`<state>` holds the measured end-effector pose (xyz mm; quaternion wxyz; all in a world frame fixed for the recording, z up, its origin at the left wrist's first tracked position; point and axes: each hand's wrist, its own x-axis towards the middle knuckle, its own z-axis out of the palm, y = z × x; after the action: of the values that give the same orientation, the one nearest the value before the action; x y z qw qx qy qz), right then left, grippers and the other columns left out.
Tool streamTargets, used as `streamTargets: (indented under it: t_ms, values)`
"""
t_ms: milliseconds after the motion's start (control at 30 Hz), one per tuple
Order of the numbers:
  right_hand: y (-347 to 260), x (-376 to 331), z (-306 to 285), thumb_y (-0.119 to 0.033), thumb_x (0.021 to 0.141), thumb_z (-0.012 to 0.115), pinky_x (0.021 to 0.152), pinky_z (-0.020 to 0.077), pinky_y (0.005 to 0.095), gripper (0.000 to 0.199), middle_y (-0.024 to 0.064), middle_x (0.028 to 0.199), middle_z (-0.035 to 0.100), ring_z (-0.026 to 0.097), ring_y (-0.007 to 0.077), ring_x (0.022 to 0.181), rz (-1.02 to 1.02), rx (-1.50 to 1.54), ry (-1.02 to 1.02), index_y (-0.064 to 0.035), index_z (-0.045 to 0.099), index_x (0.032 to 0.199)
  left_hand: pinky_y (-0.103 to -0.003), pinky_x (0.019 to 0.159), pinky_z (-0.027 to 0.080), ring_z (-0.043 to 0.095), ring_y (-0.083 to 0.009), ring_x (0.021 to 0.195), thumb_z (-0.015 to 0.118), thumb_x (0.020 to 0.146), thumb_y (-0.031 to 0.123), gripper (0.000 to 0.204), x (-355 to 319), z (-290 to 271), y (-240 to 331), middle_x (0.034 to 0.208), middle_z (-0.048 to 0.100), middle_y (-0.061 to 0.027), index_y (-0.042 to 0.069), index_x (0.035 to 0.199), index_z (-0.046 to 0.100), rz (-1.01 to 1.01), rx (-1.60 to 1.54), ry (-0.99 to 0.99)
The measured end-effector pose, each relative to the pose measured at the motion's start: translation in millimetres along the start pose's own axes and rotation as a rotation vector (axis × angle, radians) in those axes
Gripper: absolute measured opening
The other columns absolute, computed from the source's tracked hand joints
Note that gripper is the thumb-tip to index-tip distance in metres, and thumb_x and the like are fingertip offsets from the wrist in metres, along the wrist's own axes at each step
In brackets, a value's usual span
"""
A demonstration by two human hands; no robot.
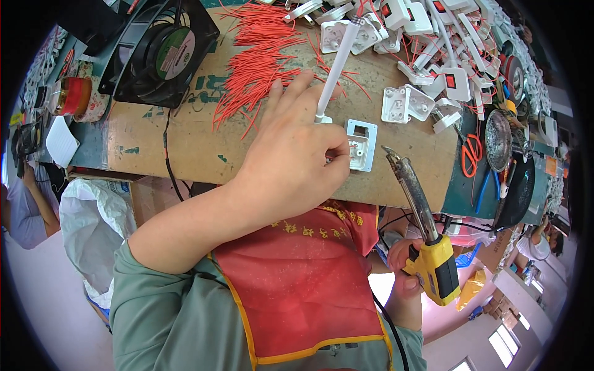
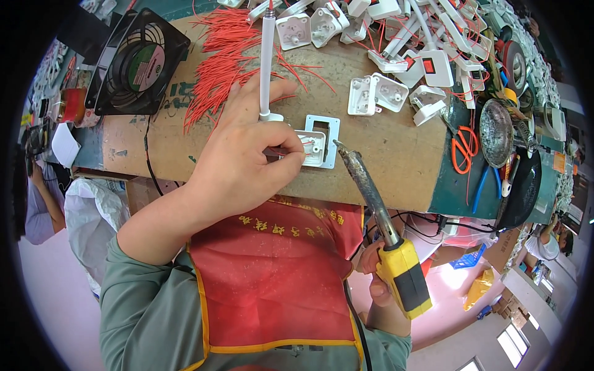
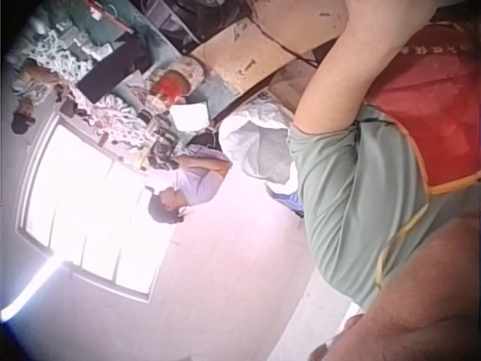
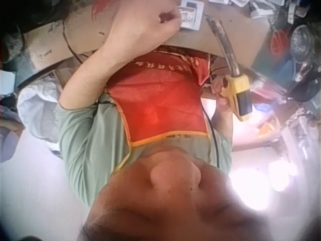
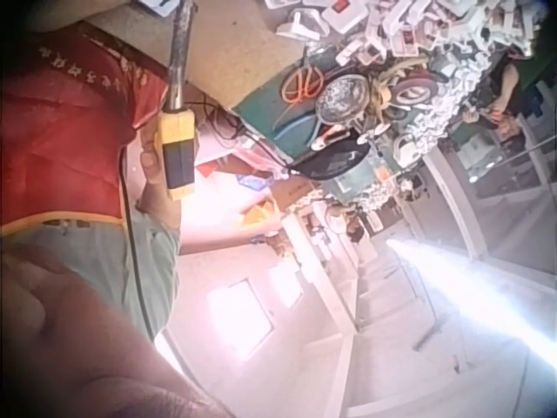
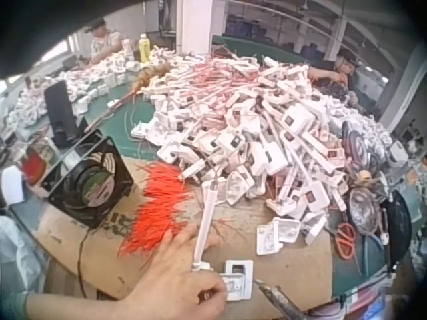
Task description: Assembling electrical components by soldering wires and fitting parts into plastic housings on a factory assembly line.
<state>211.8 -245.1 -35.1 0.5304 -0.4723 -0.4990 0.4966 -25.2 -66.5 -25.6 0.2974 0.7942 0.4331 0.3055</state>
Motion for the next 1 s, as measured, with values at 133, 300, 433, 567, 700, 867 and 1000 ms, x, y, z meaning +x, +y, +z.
streamTargets:
  t_ms: [133,300,433,567,700,867,1000]
  values:
    - [-4,2,3,-0.051,0.078,0.070,0.044,0.0384,0.0241,0.075,-0.0003,0.063,0.045,0.046,0.0123,0.051,0.047,0.018,0.020,-0.0028,0.042,0.129,-0.046,0.099,0.036,0.043,-0.0392,0.120,0.069,0.066,0.005,0.007,0,-1,1,0.125,0.050,-0.0195,0.005,0.071,0.065,0.008,0.010,-0.001]
    - [-2,0,2,-0.050,0.077,0.072,0.044,0.0386,0.0244,0.076,0.0002,0.063,0.045,0.047,0.0126,0.051,0.051,0.035,0.034,-0.0029,0.042,0.129,-0.046,0.099,0.036,0.043,-0.0394,0.119,0.069,0.066,0.005,0.007,1,-1,0,0.125,0.050,-0.0190,0.005,0.071,0.065,0.003,0.013,0.001]
    - [0,1,1,-0.047,0.076,0.073,0.044,0.0393,0.0244,0.074,0.0004,0.063,0.045,0.047,0.0126,0.050,0.036,0.048,0.031,-0.0021,0.043,0.126,-0.046,0.099,0.036,0.043,-0.0392,0.119,0.069,0.066,0.005,0.006,1,0,-1,0.125,0.051,-0.0187,0.006,0.071,0.065,0.002,0.013,0.001]
    - [0,1,3,-0.045,0.076,0.073,0.044,0.0398,0.0245,0.071,0.0006,0.063,0.046,0.047,0.0127,0.049,0.017,0.062,0.041,-0.0010,0.043,0.123,-0.046,0.099,0.036,0.043,-0.0390,0.119,0.069,0.066,0.005,0.006,0,-1,0,0.125,0.051,-0.0187,0.006,0.071,0.065,-0.003,0.006,0.000]
    - [-3,-2,5,-0.044,0.075,0.074,0.044,0.0397,0.0247,0.071,0.0006,0.063,0.046,0.047,0.0129,0.049,0.008,0.072,0.079,-0.0009,0.043,0.123,-0.045,0.099,0.036,0.043,-0.0388,0.119,0.069,0.066,0.005,0.006,0,-1,1,0.125,0.051,-0.0181,0.005,0.071,0.065,-0.004,0.005,0.001]
    - [-19,1,9,-0.050,0.063,0.084,0.057,0.0408,0.0254,0.063,0.0041,0.072,0.049,0.049,0.0143,0.064,0.301,0.135,0.159,-0.0067,0.047,0.088,-0.045,0.098,0.037,0.044,-0.0385,0.119,0.069,0.066,0.005,0.006,0,-1,0,0.124,0.051,-0.0177,0.005,0.070,0.065,0.000,0.002,0.002]
    - [-18,0,9,-0.049,0.062,0.085,0.058,0.0412,0.0257,0.062,0.0040,0.073,0.049,0.049,0.0143,0.064,0.286,0.142,0.163,-0.0066,0.047,0.088,-0.045,0.098,0.037,0.044,-0.0383,0.118,0.070,0.066,0.005,0.006,1,0,0,0.124,0.052,-0.0178,0.005,0.070,0.065,0.003,0.004,0.006]
